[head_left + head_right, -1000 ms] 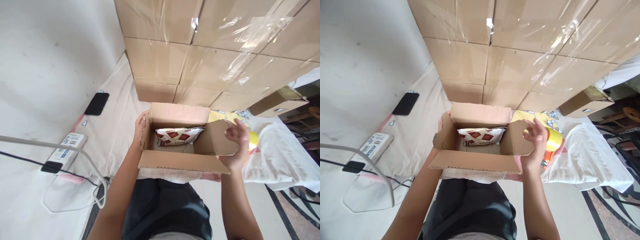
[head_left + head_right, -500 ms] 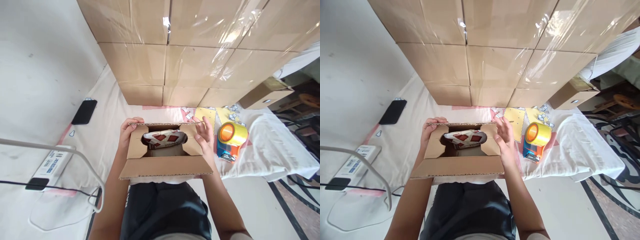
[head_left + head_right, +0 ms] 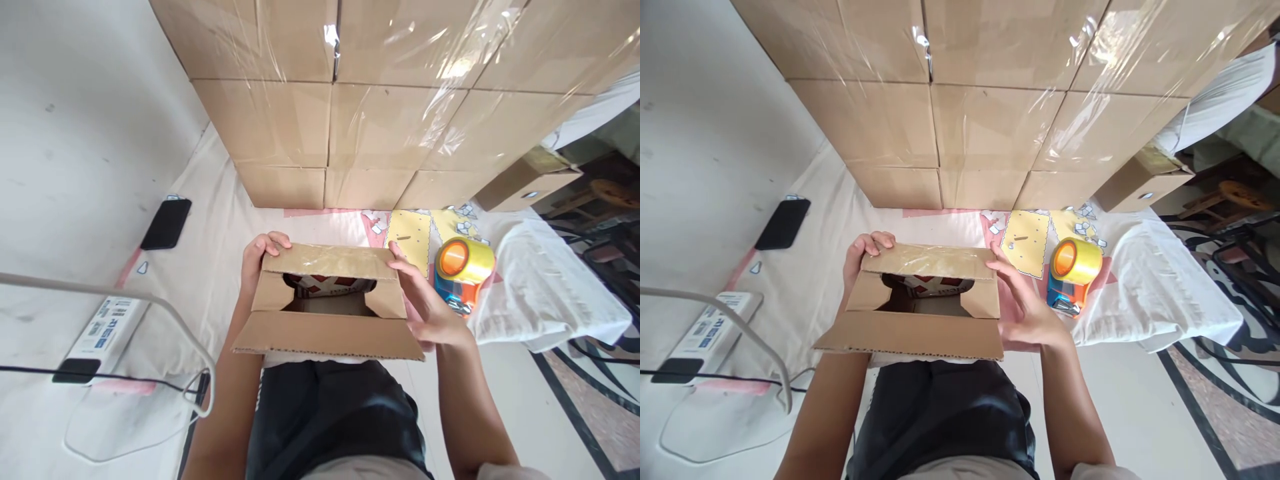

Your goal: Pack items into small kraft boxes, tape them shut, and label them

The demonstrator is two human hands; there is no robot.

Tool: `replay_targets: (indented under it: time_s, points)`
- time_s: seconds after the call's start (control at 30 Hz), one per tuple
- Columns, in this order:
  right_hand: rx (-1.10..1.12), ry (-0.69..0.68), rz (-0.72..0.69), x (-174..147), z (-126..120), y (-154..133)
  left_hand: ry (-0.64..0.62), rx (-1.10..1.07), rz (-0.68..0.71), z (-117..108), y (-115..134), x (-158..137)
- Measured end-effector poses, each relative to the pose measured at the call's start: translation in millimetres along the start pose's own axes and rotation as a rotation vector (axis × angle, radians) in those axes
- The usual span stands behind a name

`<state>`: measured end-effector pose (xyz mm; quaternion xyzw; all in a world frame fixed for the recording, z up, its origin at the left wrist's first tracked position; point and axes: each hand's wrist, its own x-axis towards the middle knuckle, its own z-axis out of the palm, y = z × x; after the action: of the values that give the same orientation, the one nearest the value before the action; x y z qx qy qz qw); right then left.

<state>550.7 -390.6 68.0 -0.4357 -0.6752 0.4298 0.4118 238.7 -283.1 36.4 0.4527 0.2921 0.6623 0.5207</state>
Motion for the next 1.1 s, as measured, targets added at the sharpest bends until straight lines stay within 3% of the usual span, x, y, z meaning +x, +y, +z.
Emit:
replay_targets:
  time_s: [0.07,0.23,0.3,0.37,0.43,0.53,0.6,0.67,0.77,0.87,1.1]
  points:
    - [-0.045,0.058,0.012,-3.1,12.5,-3.3,-0.003,-0.015,-0.005,0.5,1.5,-1.5]
    - [0.053,0.544,0.027,3.8,74.6,-14.7,-0.026,-0.048,-0.007,1.4,5.0,-6.0]
    - [0.045,0.612,0.067,8.4,88.3,-17.2,-0.019,-0.049,-0.011,-0.2,4.9,-5.8]
    - [0.035,0.59,0.08,12.2,90.0,-18.6,-0.012,-0.008,0.009,-3.2,5.5,-3.9]
    - [0.054,0.558,0.067,15.1,83.9,-19.5,0.019,0.046,0.13,-6.1,10.4,-3.2]
    - [0.104,0.516,0.047,18.7,72.8,-20.8,0.139,0.166,0.524,-3.4,30.8,-15.0]
    - [0.111,0.494,0.058,20.9,68.9,-21.9,0.113,0.396,0.709,6.6,49.2,-35.1]
    - [0.094,0.479,0.072,22.7,67.9,-22.9,-0.173,0.799,0.636,22.0,63.4,-59.7]
    - [0.09,0.474,0.051,24.3,69.0,-23.6,-0.17,1.127,0.561,45.5,66.5,-86.1]
    - [0.114,0.478,0.03,24.7,69.9,-22.3,-0.131,1.189,0.54,56.2,54.4,-91.2]
    - [0.172,0.489,0.005,22.6,71.8,-20.0,-0.108,1.204,0.572,54.0,43.4,-92.6]
